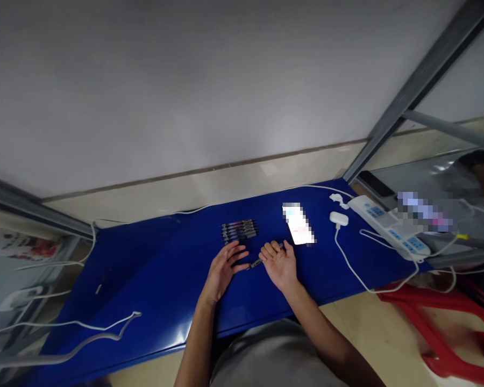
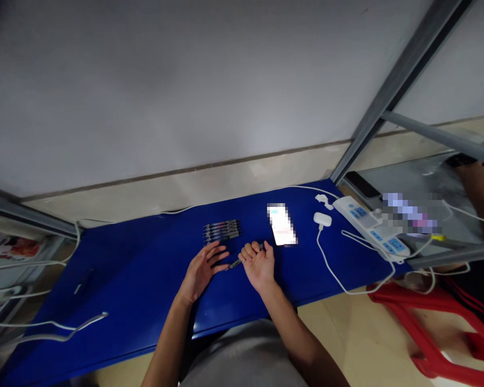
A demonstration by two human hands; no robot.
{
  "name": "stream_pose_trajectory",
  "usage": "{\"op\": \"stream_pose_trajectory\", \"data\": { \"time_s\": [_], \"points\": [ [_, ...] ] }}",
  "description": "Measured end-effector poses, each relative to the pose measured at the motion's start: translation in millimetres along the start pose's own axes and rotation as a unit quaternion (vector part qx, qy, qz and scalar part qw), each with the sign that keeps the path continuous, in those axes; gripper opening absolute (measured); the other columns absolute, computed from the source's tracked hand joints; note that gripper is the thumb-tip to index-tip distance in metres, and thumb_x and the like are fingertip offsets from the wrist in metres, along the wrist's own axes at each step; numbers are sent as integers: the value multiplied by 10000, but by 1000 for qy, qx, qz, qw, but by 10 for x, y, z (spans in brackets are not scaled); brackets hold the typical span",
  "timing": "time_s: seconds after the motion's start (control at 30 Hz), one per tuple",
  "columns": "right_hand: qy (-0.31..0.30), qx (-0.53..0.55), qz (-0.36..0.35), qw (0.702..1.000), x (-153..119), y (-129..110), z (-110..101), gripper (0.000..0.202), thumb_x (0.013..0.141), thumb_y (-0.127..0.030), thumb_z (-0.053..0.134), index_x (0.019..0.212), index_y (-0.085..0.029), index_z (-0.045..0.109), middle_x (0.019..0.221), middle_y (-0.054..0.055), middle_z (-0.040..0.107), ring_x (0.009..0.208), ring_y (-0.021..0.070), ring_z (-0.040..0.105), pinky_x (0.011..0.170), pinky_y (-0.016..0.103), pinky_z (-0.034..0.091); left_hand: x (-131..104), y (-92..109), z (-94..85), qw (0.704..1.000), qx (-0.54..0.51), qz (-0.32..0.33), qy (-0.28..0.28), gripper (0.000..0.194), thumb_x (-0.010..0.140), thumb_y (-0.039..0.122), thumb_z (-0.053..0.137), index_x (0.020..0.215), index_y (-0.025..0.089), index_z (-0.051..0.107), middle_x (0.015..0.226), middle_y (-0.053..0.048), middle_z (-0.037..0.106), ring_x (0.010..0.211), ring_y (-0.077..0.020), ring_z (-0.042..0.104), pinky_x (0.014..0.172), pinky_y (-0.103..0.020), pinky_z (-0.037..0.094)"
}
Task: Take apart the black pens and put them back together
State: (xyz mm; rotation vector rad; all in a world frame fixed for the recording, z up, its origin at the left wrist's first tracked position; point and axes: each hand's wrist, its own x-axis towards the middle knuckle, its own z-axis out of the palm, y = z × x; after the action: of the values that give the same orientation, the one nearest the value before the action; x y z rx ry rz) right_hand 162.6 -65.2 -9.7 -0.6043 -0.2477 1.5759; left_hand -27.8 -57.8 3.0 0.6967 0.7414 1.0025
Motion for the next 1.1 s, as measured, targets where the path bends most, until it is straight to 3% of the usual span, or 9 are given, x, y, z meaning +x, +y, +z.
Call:
{"op": "stream_pose_trajectory", "data": {
  "time_s": [0.13,0.3,0.8,1.1],
  "points": [
    [-2,33,8,999,-15,-6,13,370,917,-438,416,619,-239,325,617,-41,206,535,163,261,540,330,355,7,-75,-76,981,87,131,111,367,883,424,607,1139,162,624,987,-91,684,922,-208,658,809,-358,537],
    [-18,61,9,998,-30,-5,23,365,902,-432,430,613,-236,324,626,-44,185,533,155,235,529,315,327,28,-134,-112,947,195,167,195,326,889,442,591,1006,142,642,754,-30,656,658,-126,599,625,-246,490],
    [-29,165,43,985,-41,-15,27,330,866,-368,471,614,-211,326,612,-41,213,541,134,281,547,279,342,39,-169,-99,939,237,154,193,335,905,464,550,998,156,643,767,-30,636,671,-130,592,593,-232,481],
    [-22,157,43,986,-43,-24,48,313,867,-364,458,621,-206,346,608,-43,220,543,132,278,549,280,342,58,-172,-96,940,245,146,187,335,911,460,540,1007,155,640,772,-33,634,665,-128,583,595,-234,480]
  ]
}}
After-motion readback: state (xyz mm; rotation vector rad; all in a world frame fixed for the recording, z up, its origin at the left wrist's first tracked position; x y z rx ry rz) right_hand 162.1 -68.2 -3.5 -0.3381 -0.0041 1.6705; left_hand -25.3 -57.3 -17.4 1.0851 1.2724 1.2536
